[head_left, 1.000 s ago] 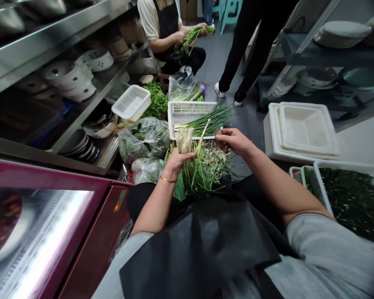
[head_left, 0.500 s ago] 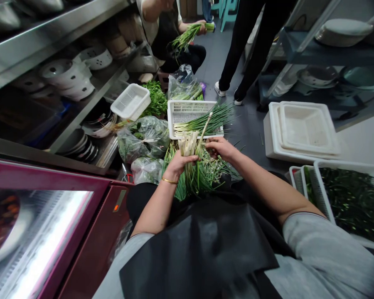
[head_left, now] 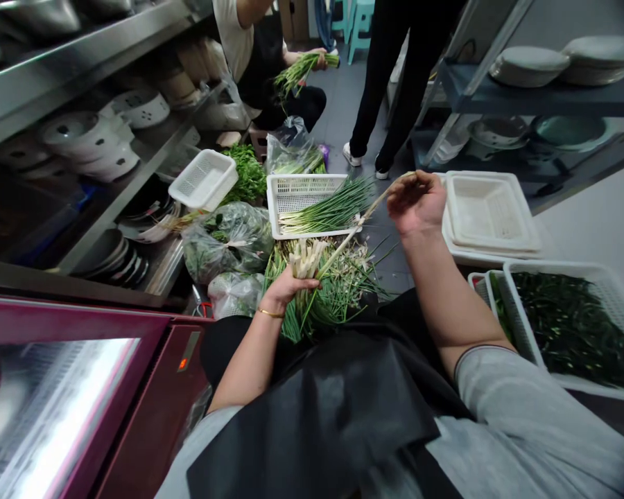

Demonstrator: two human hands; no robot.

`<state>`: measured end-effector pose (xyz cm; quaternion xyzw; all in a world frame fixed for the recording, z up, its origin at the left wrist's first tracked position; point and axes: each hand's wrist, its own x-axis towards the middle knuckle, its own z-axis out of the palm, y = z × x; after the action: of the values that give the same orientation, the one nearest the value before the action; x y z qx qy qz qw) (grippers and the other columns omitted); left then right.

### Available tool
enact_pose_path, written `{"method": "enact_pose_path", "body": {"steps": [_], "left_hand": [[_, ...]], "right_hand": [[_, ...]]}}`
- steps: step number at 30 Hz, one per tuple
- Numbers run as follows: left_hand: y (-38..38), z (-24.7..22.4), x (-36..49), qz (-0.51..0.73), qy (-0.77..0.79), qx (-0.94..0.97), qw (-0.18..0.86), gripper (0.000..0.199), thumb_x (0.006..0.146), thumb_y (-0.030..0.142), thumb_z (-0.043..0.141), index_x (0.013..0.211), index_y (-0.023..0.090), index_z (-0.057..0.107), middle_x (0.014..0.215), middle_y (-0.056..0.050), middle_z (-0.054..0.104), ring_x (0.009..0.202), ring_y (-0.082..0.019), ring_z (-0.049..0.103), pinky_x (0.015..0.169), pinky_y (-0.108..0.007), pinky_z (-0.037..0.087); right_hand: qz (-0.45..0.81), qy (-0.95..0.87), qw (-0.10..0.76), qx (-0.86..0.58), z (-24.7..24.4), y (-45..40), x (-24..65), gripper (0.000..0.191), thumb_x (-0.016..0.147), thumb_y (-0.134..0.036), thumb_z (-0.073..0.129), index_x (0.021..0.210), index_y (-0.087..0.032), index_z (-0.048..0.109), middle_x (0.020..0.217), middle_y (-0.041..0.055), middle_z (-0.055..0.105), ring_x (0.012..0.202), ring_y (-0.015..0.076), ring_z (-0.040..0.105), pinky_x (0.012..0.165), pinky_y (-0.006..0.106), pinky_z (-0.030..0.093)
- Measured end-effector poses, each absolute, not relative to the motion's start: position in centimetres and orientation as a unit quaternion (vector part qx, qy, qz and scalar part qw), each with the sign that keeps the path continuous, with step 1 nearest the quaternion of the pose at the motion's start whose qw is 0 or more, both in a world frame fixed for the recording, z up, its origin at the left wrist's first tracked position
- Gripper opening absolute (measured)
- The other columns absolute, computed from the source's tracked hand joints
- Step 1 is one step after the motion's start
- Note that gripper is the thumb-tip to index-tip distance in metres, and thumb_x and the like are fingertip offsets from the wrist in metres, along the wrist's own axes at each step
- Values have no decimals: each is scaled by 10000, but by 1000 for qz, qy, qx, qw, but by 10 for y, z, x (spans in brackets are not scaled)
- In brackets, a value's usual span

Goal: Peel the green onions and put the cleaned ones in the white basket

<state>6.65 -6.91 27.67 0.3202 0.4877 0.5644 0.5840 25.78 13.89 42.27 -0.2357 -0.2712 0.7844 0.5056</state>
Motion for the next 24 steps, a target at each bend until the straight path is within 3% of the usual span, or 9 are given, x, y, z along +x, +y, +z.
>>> {"method": "enact_pose_path", "body": {"steps": [4,6,9,11,15,16,18,21,24], "left_hand": [[-79,272,61,559,499,317,581,485,474,195,875,878,134,615,672,5,612,581,-153,595,516,-244,440],[-83,269,58,558,508,306,580,502,498,217,868,928,133,623,675,-10,630,587,-165,606,493,-235,421],[-85,268,56,567,514,290,574,508,500,226,867,938,128,630,678,-23,642,594,-167,613,493,-227,422],[-83,269,57,568,516,285,574,511,494,219,867,939,124,635,692,-26,647,599,-162,612,502,-224,428],[-81,276,64,560,521,303,568,542,465,196,870,952,123,642,753,-29,649,618,-144,594,532,-227,441],[-82,278,67,560,522,310,563,549,455,191,872,949,123,642,775,-32,647,631,-144,593,541,-227,442],[-83,280,73,557,521,317,564,540,468,215,870,947,124,639,824,-51,645,676,-161,610,551,-228,441],[-73,279,78,560,503,314,578,528,523,333,847,957,134,621,842,-69,637,702,-200,641,517,-228,408],[-58,285,83,556,518,350,548,459,499,358,834,827,119,618,693,-36,608,593,-163,582,509,-238,384]], "right_hand": [[679,-358,595,-239,421,175,286,305,904,-264,433,609,-242,504,557,-29,589,653,110,592,652,230,479],[613,-515,519,-300,403,191,300,370,929,-325,446,580,-233,525,495,-31,564,628,100,584,680,203,477],[505,-712,275,-402,360,192,304,499,914,-432,443,512,-163,567,410,-61,489,512,53,524,603,109,434],[474,-752,179,-421,337,175,293,412,833,-436,598,593,-102,637,411,-64,509,453,59,512,529,127,428],[489,-778,205,-336,334,127,256,364,771,-357,709,1043,-118,677,686,12,692,508,97,585,507,194,444],[476,-796,226,-299,340,116,248,353,786,-354,688,1052,-121,678,727,22,698,545,102,596,533,200,452],[392,-845,258,-257,349,96,235,185,810,-295,655,818,-119,708,680,24,678,578,108,596,577,204,446],[326,-913,171,-175,350,80,223,196,881,-256,594,782,-128,706,631,25,673,556,108,597,569,197,422],[154,-974,101,-131,347,78,219,226,928,-250,537,828,-128,700,785,94,727,701,150,657,641,221,424]]}}
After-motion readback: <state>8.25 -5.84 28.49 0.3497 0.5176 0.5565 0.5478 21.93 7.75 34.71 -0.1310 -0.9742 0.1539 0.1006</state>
